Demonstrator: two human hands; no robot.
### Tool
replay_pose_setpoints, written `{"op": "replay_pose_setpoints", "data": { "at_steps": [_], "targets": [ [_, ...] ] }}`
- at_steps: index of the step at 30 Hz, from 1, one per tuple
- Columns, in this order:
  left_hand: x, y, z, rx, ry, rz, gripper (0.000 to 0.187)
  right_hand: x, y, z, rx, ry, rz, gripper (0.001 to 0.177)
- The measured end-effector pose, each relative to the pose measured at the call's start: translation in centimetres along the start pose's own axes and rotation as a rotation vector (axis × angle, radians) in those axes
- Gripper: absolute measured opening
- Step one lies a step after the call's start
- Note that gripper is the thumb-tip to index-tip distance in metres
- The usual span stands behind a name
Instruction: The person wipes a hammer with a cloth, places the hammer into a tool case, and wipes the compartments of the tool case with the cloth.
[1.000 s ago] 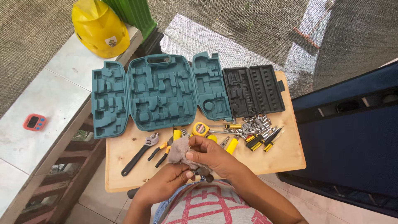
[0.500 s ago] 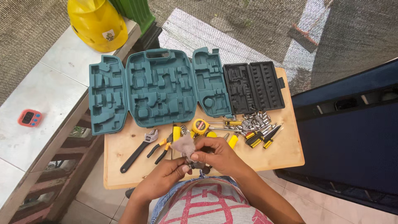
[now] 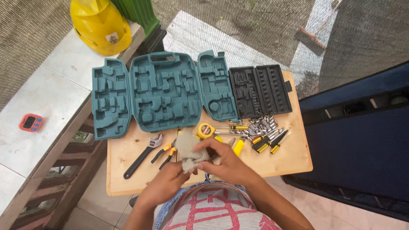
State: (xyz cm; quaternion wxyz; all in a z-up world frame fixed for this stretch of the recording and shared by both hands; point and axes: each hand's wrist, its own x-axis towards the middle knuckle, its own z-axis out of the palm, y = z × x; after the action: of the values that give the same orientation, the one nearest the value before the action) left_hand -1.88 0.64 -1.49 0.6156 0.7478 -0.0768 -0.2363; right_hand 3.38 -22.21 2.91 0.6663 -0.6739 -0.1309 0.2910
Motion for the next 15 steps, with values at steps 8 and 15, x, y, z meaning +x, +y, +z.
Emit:
{"op": "replay_pose_setpoints", "data": {
  "at_steps": [8,15],
  "targets": [
    [0.1,1.8,0.7,0.011,0.016,0.000,0.036,0.8,-1.4,1.9,-0.239,-0.019,-0.054,0.026],
    [0.4,2.2,0.9,-0.009,0.054,0.031,0.036,1.4,1.8,1.0,0.467,-0.011,0.115,0.023]
  ]
}}
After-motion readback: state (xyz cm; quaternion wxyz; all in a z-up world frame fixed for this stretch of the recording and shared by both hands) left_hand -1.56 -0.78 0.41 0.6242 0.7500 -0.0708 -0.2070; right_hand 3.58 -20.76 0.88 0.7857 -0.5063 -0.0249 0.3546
